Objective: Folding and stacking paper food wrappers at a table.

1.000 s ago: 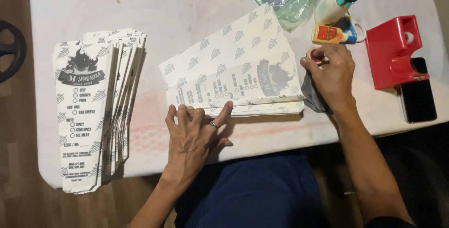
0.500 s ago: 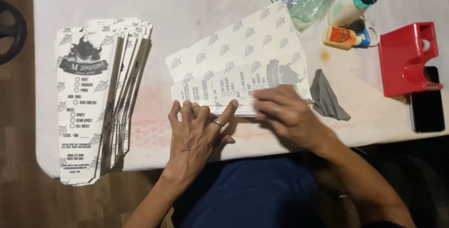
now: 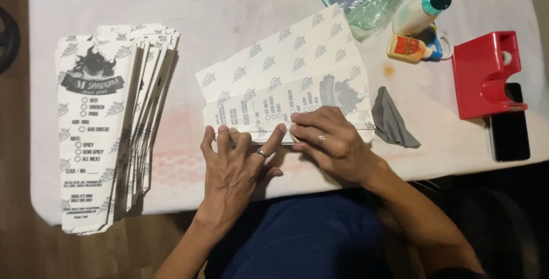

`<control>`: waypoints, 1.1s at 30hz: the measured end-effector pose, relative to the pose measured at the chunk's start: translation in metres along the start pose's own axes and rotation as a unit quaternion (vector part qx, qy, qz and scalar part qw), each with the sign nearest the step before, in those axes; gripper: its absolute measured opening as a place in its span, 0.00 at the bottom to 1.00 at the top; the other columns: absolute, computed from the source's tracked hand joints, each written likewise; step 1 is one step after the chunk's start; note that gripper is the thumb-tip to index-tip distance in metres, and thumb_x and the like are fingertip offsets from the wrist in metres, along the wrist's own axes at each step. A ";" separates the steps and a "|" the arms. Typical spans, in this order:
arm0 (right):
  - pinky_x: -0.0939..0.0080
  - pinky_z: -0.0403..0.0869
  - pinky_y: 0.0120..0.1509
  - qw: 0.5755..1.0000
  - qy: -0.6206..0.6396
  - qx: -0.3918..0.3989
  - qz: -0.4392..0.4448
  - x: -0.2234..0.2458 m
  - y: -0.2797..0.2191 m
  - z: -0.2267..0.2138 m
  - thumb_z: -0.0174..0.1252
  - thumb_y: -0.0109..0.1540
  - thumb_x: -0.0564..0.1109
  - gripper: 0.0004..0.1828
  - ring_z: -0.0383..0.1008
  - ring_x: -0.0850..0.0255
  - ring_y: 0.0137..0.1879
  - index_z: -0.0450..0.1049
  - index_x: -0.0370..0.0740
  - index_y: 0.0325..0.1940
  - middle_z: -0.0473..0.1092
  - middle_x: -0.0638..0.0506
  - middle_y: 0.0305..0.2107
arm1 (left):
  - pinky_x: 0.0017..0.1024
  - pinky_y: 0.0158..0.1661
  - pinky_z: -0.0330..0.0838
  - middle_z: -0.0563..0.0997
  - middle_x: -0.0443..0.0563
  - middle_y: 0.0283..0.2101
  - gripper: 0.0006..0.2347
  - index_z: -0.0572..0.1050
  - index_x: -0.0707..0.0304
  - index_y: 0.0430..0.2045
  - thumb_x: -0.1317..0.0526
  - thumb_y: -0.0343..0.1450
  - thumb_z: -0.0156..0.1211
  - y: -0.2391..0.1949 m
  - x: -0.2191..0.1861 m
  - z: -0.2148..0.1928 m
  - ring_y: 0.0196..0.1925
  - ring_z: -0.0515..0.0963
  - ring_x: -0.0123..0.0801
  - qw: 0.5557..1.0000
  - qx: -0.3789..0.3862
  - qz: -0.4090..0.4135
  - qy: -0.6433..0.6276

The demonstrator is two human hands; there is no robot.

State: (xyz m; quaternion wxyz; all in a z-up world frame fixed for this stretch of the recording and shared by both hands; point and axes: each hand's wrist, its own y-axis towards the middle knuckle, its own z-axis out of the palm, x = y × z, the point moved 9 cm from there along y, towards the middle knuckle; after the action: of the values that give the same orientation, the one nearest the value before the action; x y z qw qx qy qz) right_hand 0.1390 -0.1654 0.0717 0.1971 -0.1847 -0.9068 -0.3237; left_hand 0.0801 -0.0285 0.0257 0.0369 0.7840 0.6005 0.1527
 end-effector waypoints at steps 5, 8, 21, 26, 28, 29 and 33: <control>0.53 0.73 0.62 0.990 -0.038 -0.034 0.135 -0.029 -0.053 -0.068 0.68 0.60 0.34 0.10 0.78 0.50 0.54 0.79 0.30 0.45 0.77 0.37 0.47 | 0.60 0.58 0.66 0.69 0.59 0.48 0.42 0.46 0.27 0.74 0.24 0.66 0.54 -0.001 -0.002 0.012 0.56 0.69 0.56 1.000 0.009 -0.003 0.000; 0.56 0.73 0.61 0.985 -0.043 -0.035 0.166 -0.039 -0.063 -0.082 0.72 0.56 0.35 0.14 0.79 0.51 0.53 0.80 0.30 0.45 0.78 0.38 0.47 | 0.62 0.58 0.64 0.69 0.58 0.49 0.45 0.48 0.28 0.73 0.24 0.62 0.60 -0.001 0.000 0.009 0.56 0.69 0.57 1.000 -0.007 -0.010 -0.024; 0.48 0.78 0.47 0.998 0.028 0.051 0.038 -0.013 0.048 0.047 0.64 0.64 0.51 0.28 0.77 0.44 0.39 0.66 0.32 0.60 0.72 0.43 0.34 | 0.66 0.60 0.58 0.73 0.65 0.42 0.41 0.56 0.66 0.72 0.33 0.70 0.48 -0.009 0.004 0.018 0.53 0.72 0.57 0.974 -0.153 -0.068 -0.151; 0.45 0.79 0.47 0.992 0.031 0.075 0.097 -0.019 0.029 0.014 0.68 0.60 0.47 0.30 0.80 0.39 0.43 0.65 0.30 0.59 0.76 0.36 0.38 | 0.66 0.60 0.59 0.72 0.63 0.41 0.39 0.55 0.63 0.73 0.34 0.72 0.45 -0.010 0.008 0.016 0.51 0.72 0.55 0.966 -0.180 -0.073 -0.170; 0.51 0.80 0.50 0.990 0.028 0.072 0.120 -0.026 0.026 0.018 0.70 0.58 0.47 0.32 0.83 0.45 0.46 0.65 0.31 0.59 0.79 0.39 0.41 | 0.66 0.60 0.58 0.71 0.61 0.41 0.39 0.55 0.62 0.73 0.34 0.71 0.46 -0.011 0.009 0.016 0.50 0.71 0.55 0.965 -0.181 -0.070 -0.176; 0.51 0.80 0.50 0.991 0.044 0.069 0.102 -0.023 0.031 0.025 0.71 0.58 0.47 0.33 0.83 0.45 0.46 0.64 0.31 0.59 0.79 0.38 0.42 | 0.66 0.60 0.58 0.71 0.61 0.41 0.39 0.55 0.60 0.73 0.36 0.71 0.49 -0.012 0.008 0.017 0.50 0.71 0.55 0.966 -0.179 -0.066 -0.176; 0.48 0.81 0.49 0.998 0.019 0.033 0.049 -0.013 0.054 0.070 0.71 0.59 0.48 0.34 0.81 0.43 0.46 0.65 0.32 0.62 0.76 0.38 0.44 | 0.64 0.61 0.58 0.71 0.64 0.45 0.41 0.57 0.63 0.72 0.41 0.65 0.59 -0.013 0.009 0.022 0.51 0.72 0.55 0.964 -0.190 -0.058 -0.179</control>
State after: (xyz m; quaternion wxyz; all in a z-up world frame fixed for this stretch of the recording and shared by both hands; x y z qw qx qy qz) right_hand 0.1585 -0.0828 0.0439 0.2360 -0.2162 -0.9029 -0.2868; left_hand 0.0765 -0.0135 0.0038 0.3010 0.7407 0.5887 0.1188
